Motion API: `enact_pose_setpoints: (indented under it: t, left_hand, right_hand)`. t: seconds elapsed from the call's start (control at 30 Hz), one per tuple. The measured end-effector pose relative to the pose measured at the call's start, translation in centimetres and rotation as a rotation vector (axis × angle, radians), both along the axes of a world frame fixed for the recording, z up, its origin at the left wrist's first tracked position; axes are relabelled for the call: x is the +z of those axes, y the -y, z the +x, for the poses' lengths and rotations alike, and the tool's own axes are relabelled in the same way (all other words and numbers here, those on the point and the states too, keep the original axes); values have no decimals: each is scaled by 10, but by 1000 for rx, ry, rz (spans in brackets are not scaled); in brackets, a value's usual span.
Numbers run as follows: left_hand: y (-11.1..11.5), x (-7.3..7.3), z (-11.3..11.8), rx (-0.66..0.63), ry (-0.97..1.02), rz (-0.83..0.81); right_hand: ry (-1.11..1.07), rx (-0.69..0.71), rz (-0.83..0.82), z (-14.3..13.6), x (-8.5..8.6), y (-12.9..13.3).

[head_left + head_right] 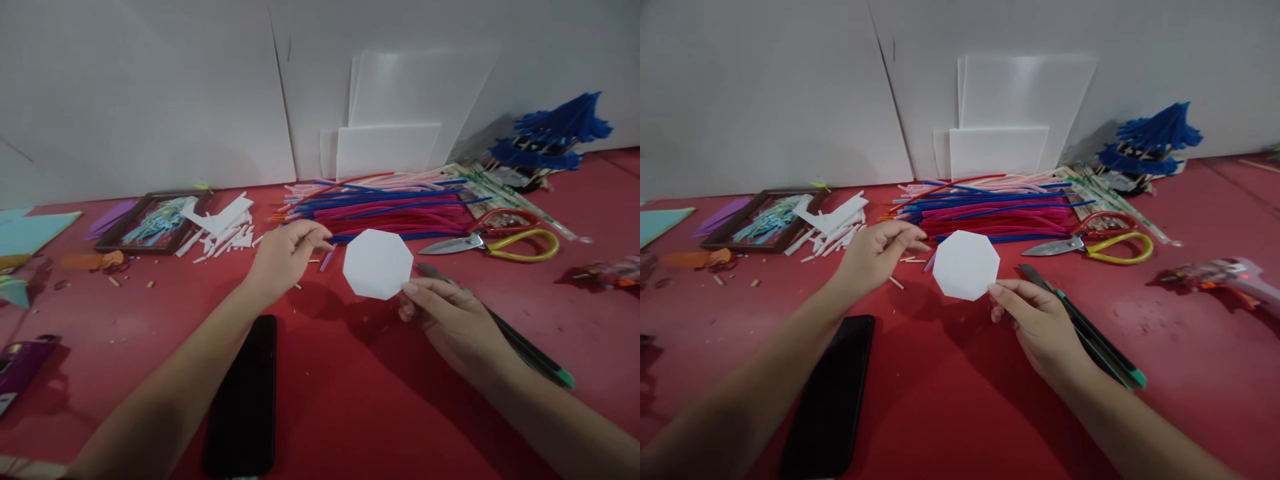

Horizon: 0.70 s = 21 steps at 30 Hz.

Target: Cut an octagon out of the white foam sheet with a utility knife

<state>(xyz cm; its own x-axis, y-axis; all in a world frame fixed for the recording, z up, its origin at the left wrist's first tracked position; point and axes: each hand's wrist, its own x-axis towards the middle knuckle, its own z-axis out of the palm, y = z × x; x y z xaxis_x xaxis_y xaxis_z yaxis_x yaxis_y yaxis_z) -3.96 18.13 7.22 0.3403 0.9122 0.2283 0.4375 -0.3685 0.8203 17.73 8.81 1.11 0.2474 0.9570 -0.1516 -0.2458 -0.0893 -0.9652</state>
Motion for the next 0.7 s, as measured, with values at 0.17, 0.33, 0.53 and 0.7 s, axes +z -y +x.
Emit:
enact_pose_setpoints:
  t: [0.17,0.33,0.53,0.7]
  left_hand:
    - [0,0,1,78,-38,94]
    - [-2,-1,-1,125,-131,89]
    - [2,-5,2,80,-130,-1]
    - [7,-5,7,-101,-63,-144]
  right_hand:
    - [14,8,-8,0,-1,-1]
    - [28,11,-5,0,-2,-1]
    - [44,32,2,0,-1,-1]
    - [66,52,2,0,-1,-1]
